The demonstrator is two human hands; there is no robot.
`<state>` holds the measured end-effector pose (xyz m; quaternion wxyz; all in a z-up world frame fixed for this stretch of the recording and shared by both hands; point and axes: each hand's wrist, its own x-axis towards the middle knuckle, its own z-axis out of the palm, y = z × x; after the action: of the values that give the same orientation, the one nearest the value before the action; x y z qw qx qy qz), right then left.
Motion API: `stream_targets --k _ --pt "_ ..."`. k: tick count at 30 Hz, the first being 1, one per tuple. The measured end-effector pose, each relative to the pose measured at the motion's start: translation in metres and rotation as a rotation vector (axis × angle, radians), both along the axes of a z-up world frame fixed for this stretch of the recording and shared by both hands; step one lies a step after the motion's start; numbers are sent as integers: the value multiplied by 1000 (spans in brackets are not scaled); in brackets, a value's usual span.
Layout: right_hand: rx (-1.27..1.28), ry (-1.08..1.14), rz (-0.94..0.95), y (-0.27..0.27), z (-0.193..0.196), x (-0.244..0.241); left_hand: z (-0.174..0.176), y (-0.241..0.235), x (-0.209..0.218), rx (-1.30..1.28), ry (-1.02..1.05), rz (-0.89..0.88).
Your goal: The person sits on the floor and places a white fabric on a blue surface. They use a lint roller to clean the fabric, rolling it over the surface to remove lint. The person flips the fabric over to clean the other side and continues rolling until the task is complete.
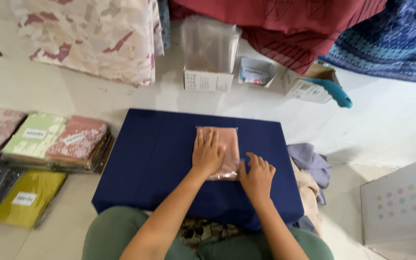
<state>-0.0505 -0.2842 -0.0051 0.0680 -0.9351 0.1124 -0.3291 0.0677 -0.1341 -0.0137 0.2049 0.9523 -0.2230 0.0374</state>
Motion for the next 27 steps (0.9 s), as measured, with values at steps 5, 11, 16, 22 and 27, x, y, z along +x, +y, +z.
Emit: stream_targets --k 5,11,16,22,27 --pt "-66 -85 273 32 39 51 -5 1 2 -18 -11 -3" --pt "112 483 270 35 15 92 16 8 -5 -50 5 -37" --pt "147 607 242 26 2 98 13 1 1 28 126 -47" --pt "114 644 224 27 3 101 12 -1 6 89 170 -39" --pt "95 721 199 28 1 104 8 1 6 73 157 -49"
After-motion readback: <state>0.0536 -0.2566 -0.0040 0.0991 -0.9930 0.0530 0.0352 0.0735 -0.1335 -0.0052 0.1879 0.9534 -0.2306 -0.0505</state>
